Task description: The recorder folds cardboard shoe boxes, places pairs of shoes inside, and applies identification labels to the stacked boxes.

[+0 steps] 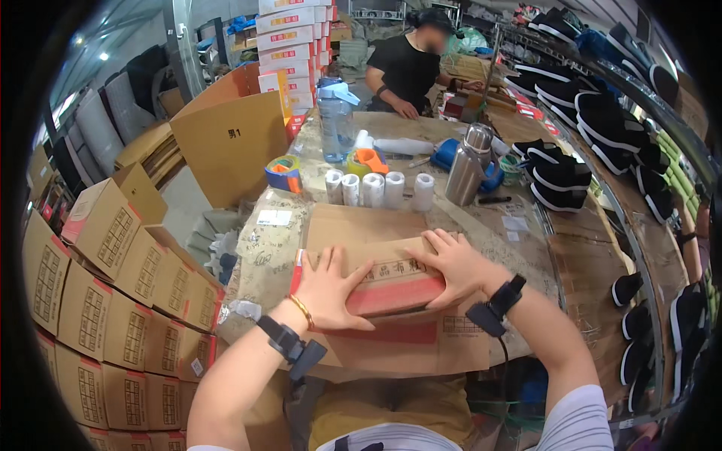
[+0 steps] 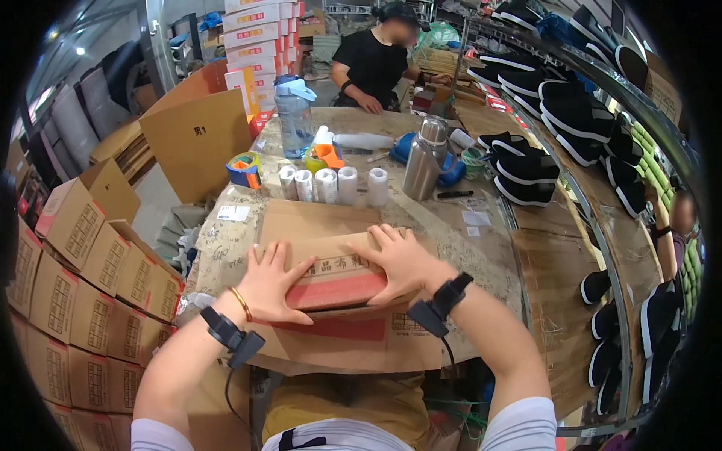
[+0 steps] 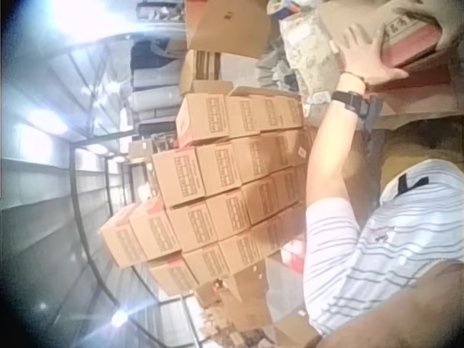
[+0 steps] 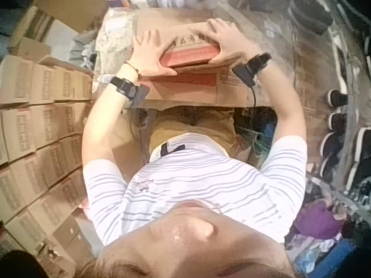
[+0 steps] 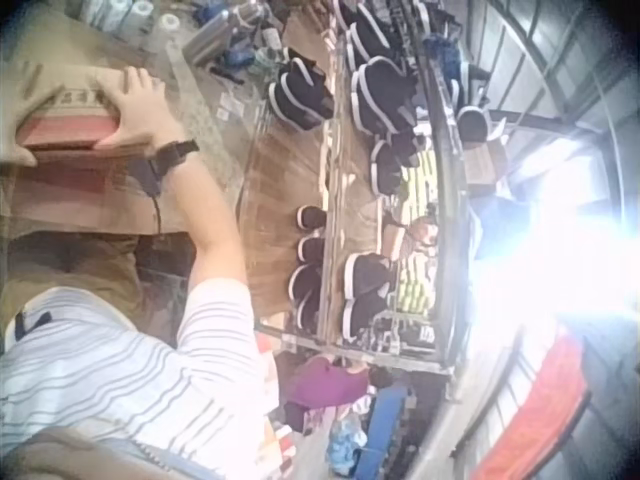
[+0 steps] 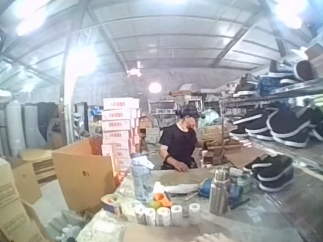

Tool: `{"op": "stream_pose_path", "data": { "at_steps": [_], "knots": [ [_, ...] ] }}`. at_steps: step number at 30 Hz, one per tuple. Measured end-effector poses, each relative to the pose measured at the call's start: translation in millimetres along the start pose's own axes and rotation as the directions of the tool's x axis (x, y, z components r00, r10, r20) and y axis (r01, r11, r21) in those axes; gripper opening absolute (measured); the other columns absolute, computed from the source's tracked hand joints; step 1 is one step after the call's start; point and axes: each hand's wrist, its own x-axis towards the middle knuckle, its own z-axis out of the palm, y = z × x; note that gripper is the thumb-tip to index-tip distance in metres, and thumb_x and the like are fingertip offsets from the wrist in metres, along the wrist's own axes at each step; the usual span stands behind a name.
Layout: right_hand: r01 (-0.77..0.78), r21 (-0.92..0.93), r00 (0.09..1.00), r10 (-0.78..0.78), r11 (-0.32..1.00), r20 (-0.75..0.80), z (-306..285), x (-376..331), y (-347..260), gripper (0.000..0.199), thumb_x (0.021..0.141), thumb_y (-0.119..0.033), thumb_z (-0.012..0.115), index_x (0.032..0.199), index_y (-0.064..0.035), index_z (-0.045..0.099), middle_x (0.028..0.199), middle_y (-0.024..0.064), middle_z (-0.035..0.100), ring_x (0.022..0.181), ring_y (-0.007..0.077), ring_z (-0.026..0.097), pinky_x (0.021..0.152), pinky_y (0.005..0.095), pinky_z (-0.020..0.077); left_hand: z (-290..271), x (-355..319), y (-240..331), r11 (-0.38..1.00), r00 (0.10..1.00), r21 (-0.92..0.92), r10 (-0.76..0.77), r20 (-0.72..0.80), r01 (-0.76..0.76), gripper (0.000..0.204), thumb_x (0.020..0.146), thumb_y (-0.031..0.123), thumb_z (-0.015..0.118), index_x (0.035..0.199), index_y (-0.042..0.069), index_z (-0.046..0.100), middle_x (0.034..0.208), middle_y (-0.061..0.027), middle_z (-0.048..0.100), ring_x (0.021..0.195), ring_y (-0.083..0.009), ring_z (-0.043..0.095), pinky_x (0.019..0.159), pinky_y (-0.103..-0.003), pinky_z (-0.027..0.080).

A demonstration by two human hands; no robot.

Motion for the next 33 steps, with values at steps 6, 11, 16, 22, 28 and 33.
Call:
{"op": "stream_pose_path", "data": {
  "at_steps": [6, 11, 16, 22, 28, 33],
  "knots": [
    [-0.041, 0.418, 0.697, 0.326, 0.907, -0.638, 70.2, -30.6, 18.9, 0.065, 0.085, -0.031, 0.060, 0.142, -0.0091, 0.037, 0.146, 0.0175, 0.032, 0.136, 0.0321, 0.028, 0.110, 0.0416, 0.0252, 8.0, -29.9, 16.3, 0.998, 0.947, -0.015, 0.060, -0.315, -0.069, 0.087, 0.057, 0.056, 0.075, 0.134, 0.027, 0.049, 0.142, -0.0199, 0.036, 0.134, -0.0389, 0.031, 0.101, -0.073, 0.011],
    [0.073, 0.931, 0.860, 0.496, -0.357, 0.122, 125.1, -101.5, 20.1, 0.068, 0.084, -0.025, 0.059, 0.143, -0.0074, 0.029, 0.135, 0.0139, 0.047, 0.117, 0.0310, 0.052, 0.094, 0.0456, 0.0476, 50.6, -64.0, 31.5, 0.922, 0.714, 0.279, 0.386, -0.585, -0.269, 0.071, 0.061, 0.044, 0.077, 0.127, 0.031, 0.055, 0.140, -0.0004, 0.046, 0.129, -0.0227, 0.043, 0.101, -0.071, 0.014],
    [0.438, 0.796, 0.824, 0.541, -0.417, -0.169, 102.3, -66.1, -53.4, 0.073, 0.088, -0.045, 0.057, 0.144, -0.0077, 0.027, 0.139, 0.0142, 0.043, 0.124, 0.0349, 0.046, 0.100, 0.0515, 0.0421, 31.8, -84.2, 36.1, 0.831, 0.337, -0.556, -0.513, -0.790, -0.038, 0.125, 0.062, 0.047, 0.084, 0.151, 0.013, 0.003, 0.151, -0.0247, -0.012, 0.141, -0.0372, 0.003, 0.113, -0.050, 0.010],
    [0.556, 0.717, 0.820, 0.416, -0.420, -0.393, 82.1, 40.3, -186.3, 0.085, 0.087, -0.066, 0.044, 0.150, -0.0201, 0.013, 0.147, 0.0091, 0.032, 0.133, 0.0325, 0.035, 0.104, 0.0528, 0.0364, -25.4, -72.3, 73.0, 0.445, 0.460, -0.745, -0.593, -0.661, -0.496, 0.130, 0.069, 0.024, 0.081, 0.144, 0.011, -0.025, 0.151, -0.0184, 0.006, 0.138, -0.0309, 0.017, 0.111, -0.047, 0.022],
    [0.517, 0.638, 0.849, 0.249, -0.570, -0.466, 48.5, 31.2, -199.4, 0.095, 0.088, -0.042, 0.060, 0.147, -0.0310, -0.013, 0.146, 0.0103, 0.027, 0.133, 0.0375, 0.035, 0.097, 0.0584, 0.0431, -145.2, -123.0, -23.1, 0.455, 0.158, -0.585, -0.683, -0.713, -0.671, 0.110, 0.072, 0.008, 0.074, 0.147, 0.003, -0.006, 0.140, -0.0132, 0.032, 0.127, -0.0247, 0.038, 0.104, -0.039, 0.037],
    [0.549, 0.686, 0.835, 0.321, -0.476, -0.446, 60.7, 9.4, -195.6, 0.089, 0.090, -0.029, 0.057, 0.149, -0.0174, -0.008, 0.143, 0.0146, 0.031, 0.122, 0.0375, 0.048, 0.091, 0.0428, 0.0499, -231.7, -180.9, -118.4, 0.338, 0.052, -0.681, -0.874, -0.483, -0.649, 0.079, 0.079, 0.014, 0.069, 0.144, 0.008, 0.024, 0.138, -0.0129, 0.036, 0.121, -0.0267, 0.045, 0.096, -0.047, 0.044]
  ]
}}
